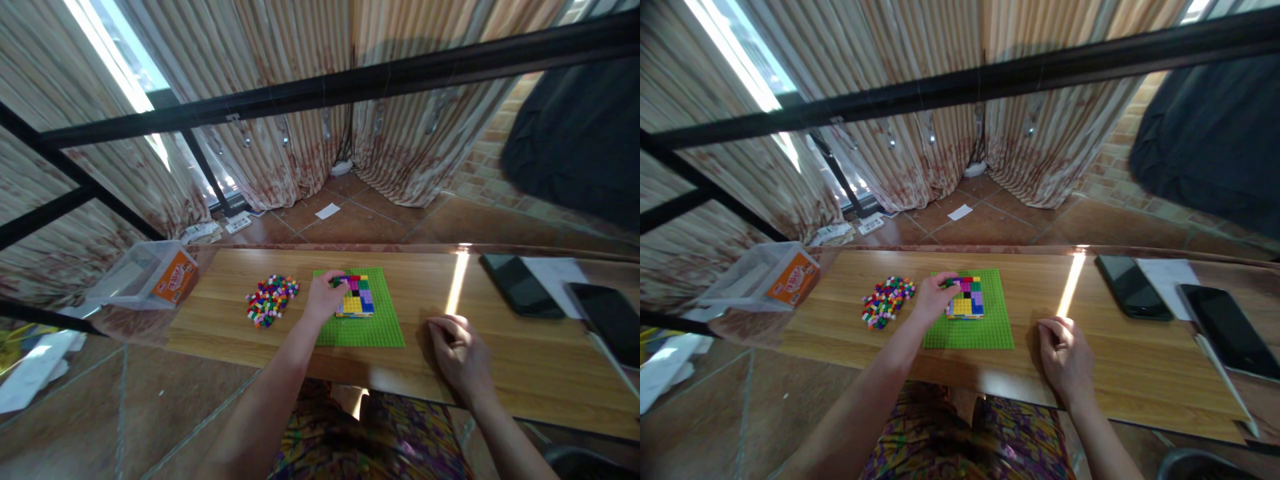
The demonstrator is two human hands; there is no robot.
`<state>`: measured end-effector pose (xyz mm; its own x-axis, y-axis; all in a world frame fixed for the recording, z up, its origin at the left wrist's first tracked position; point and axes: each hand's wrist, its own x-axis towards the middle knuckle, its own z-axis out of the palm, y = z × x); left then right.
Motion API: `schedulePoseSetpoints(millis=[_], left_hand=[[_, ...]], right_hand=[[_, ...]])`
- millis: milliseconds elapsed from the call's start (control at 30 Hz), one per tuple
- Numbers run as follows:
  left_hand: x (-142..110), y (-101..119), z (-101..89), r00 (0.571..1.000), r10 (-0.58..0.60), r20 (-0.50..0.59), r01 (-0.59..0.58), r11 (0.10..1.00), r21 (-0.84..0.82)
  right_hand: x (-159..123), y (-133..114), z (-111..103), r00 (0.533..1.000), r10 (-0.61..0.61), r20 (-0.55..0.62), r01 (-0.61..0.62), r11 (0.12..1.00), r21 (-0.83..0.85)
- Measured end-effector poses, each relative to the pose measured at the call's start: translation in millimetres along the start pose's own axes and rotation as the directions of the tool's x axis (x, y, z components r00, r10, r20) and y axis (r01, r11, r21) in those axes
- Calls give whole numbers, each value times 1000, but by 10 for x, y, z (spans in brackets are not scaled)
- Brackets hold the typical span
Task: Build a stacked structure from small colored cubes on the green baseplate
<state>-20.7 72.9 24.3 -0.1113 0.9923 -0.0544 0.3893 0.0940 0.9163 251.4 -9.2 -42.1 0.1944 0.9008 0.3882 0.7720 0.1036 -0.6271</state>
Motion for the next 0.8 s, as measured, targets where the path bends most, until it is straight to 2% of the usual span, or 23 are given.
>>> schedulePoseSetpoints(millis=[200,367,500,800], left_hand=[[25,-75,28,999,-46,8,46,988,-150],[54,-105,57,999,-34,-25,31,994,-108],[75,-103,84,996,-76,-37,73,995,-74],[41,-70,165,991,-99,-90,84,984,-157]], right_hand=[[0,-37,-16,1000,2,-7,-2,1000,15],[-9,-13,-12,1000,22,10,-22,1000,-10],[-11,24,1,999,33,18,-33,999,3],[1,72,33,1000,16,25,-16,1000,0]])
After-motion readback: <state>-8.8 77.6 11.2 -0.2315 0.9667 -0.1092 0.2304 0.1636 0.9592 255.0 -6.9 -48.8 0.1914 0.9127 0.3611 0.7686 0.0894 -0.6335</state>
